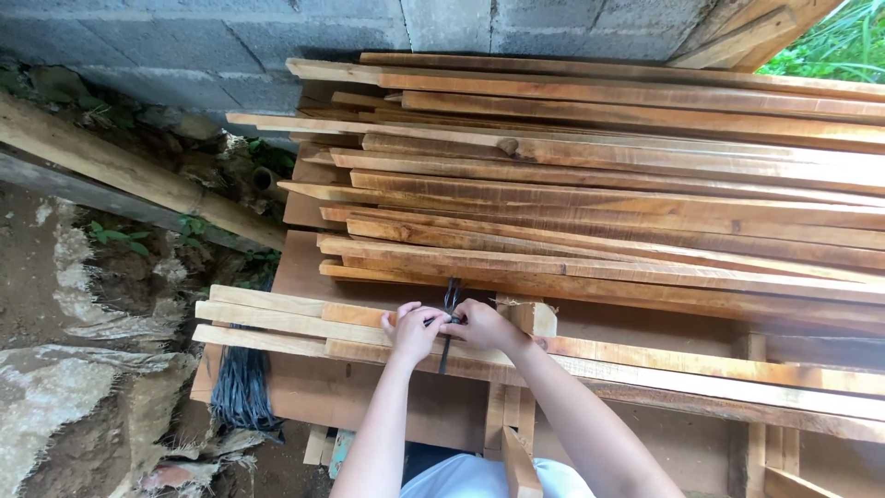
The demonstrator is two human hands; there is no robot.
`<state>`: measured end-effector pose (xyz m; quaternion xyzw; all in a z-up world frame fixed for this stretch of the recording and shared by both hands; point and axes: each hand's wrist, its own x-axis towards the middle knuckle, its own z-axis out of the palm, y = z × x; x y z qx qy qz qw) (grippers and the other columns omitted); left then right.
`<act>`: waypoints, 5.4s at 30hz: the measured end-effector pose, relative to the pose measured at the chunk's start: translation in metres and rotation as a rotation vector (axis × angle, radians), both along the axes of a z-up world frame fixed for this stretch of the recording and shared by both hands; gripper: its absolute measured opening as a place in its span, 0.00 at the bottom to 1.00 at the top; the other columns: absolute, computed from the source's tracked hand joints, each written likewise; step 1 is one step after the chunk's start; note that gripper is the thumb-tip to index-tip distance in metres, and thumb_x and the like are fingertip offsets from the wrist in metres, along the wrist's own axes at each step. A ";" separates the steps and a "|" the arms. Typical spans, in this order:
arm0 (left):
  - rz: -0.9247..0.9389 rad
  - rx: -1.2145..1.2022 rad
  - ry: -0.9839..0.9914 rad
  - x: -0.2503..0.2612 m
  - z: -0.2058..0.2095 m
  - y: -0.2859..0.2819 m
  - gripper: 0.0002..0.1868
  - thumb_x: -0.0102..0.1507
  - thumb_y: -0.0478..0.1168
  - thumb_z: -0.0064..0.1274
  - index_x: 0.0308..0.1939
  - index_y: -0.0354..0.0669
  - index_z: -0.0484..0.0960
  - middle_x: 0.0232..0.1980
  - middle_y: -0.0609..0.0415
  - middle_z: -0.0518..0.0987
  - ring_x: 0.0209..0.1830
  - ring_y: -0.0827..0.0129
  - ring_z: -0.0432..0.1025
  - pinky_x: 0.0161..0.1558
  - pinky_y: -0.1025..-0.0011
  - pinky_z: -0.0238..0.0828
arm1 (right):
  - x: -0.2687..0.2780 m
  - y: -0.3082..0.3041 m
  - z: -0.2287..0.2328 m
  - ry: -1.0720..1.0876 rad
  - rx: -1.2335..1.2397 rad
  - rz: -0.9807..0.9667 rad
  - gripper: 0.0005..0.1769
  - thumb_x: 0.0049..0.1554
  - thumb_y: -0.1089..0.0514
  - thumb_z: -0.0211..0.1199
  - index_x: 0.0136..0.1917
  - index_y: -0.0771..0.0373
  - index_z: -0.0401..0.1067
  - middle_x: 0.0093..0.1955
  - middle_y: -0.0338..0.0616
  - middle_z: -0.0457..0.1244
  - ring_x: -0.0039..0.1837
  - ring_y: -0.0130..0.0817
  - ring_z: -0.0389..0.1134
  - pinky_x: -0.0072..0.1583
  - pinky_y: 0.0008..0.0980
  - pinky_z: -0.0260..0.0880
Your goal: Bundling wooden planks together using plastic ties.
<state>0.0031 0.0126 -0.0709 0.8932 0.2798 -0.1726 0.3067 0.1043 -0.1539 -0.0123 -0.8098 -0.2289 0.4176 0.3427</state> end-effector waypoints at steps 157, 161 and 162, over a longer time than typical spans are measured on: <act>0.448 0.005 -0.200 -0.287 -0.064 0.361 0.06 0.61 0.45 0.59 0.39 0.53 0.83 0.39 0.57 0.81 0.43 0.62 0.80 0.46 0.65 0.79 | -0.296 0.419 -0.103 0.186 0.006 -0.472 0.18 0.59 0.49 0.66 0.60 0.56 0.78 0.46 0.48 0.73 0.43 0.33 0.76 0.44 0.31 0.77; 0.425 -0.029 -0.227 -0.290 -0.071 0.366 0.06 0.60 0.45 0.59 0.39 0.53 0.84 0.38 0.57 0.80 0.42 0.64 0.80 0.45 0.67 0.79 | -0.289 0.434 -0.120 0.258 -0.046 -0.517 0.23 0.56 0.44 0.68 0.61 0.57 0.77 0.41 0.44 0.73 0.38 0.29 0.76 0.41 0.26 0.78; 0.420 -0.060 -0.206 -0.290 -0.070 0.368 0.07 0.60 0.45 0.59 0.40 0.53 0.84 0.39 0.56 0.81 0.42 0.64 0.80 0.46 0.66 0.78 | -0.287 0.436 -0.121 0.263 -0.060 -0.531 0.25 0.54 0.44 0.70 0.61 0.57 0.77 0.41 0.44 0.73 0.38 0.29 0.76 0.41 0.26 0.78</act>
